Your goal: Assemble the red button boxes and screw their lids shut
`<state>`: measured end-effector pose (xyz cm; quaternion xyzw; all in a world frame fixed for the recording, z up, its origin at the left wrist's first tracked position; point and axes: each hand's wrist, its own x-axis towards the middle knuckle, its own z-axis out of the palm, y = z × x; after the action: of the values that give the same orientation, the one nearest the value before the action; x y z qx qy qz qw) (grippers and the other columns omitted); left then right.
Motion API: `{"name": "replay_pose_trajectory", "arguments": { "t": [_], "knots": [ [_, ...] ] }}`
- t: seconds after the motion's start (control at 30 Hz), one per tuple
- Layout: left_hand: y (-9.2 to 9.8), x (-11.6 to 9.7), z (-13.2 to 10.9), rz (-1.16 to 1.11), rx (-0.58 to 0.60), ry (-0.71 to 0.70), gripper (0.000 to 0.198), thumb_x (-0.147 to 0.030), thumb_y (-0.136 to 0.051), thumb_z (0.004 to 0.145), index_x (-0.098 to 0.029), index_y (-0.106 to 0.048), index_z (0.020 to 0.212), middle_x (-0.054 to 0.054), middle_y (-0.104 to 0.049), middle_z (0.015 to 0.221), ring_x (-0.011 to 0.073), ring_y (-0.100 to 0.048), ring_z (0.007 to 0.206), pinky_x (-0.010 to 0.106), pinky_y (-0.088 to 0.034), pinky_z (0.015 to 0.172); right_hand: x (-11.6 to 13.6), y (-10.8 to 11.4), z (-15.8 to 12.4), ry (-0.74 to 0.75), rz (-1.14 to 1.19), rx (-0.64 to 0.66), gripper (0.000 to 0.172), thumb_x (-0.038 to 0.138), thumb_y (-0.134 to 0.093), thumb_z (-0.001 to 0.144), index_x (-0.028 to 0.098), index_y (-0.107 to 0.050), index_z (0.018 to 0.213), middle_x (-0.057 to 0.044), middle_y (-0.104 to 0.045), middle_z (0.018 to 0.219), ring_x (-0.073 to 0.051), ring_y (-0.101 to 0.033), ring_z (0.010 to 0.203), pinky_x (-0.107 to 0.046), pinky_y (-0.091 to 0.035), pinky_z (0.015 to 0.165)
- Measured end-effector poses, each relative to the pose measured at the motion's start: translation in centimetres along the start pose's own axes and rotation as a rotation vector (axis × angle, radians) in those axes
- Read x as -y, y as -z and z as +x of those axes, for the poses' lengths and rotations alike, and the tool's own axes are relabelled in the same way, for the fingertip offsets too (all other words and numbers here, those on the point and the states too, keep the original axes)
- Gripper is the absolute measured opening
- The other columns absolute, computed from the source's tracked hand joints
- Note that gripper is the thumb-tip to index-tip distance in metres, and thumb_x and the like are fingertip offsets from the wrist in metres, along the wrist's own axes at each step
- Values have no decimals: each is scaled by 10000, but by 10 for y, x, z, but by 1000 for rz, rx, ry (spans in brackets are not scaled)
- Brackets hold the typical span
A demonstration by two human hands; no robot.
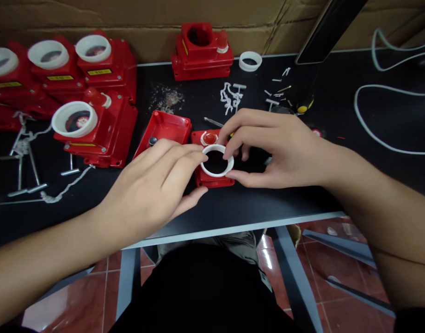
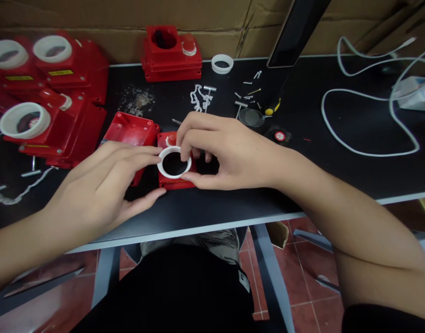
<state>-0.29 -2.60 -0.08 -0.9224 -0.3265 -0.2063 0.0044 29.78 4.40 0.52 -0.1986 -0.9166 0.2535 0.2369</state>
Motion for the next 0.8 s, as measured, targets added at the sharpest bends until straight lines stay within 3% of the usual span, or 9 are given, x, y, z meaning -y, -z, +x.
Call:
{"name": "replay_pose_trajectory", "arguments": {
  "t": [0.27,0.4,0.53,0.67,0.8],
  "knots": [
    [-2,2,1,13,-69,-44,221,-161,-734,1136,-135,-718,1355,194,-851,1326,354,-839,1136,521,-719,1005,3,-2,0,41,-38,-13,140,352,-808,1098,243,-722,1118,-97,-771,1317,-193,-774,984,-357,-721,761],
    [-2,2,0,37,-32,-10,222,-158,-697,1156,-216,-737,1366,147,-841,1372,321,-838,1160,506,-713,1039,4,-3,0,-15,-17,1,96,348,-799,1089,277,-737,1107,-78,-766,1334,-230,-788,1039,-393,-726,776],
    [-2,2,0,90,-72,-47,180,-171,-722,1147,-199,-736,1324,157,-852,1336,318,-834,1092,491,-718,935,4,-3,0,-14,-12,2,83,338,-796,1088,279,-740,1108,-80,-758,1324,-231,-784,1035,-398,-724,792],
    [-2,2,0,113,-37,-39,127,-171,-677,1169,-193,-736,1279,161,-853,1342,323,-824,1077,489,-705,922,5,-4,-1,9,-30,1,72,294,-789,1090,247,-739,1113,-105,-752,1315,-234,-787,1037,-385,-721,789],
    [-3,2,-2,88,-26,-10,134,-230,-664,1185,-264,-750,1282,109,-840,1375,315,-813,1108,480,-682,955,5,-4,-1,50,-78,-1,83,262,-774,1100,201,-720,1119,-133,-743,1313,-207,-776,1007,-351,-714,785]
  ]
}}
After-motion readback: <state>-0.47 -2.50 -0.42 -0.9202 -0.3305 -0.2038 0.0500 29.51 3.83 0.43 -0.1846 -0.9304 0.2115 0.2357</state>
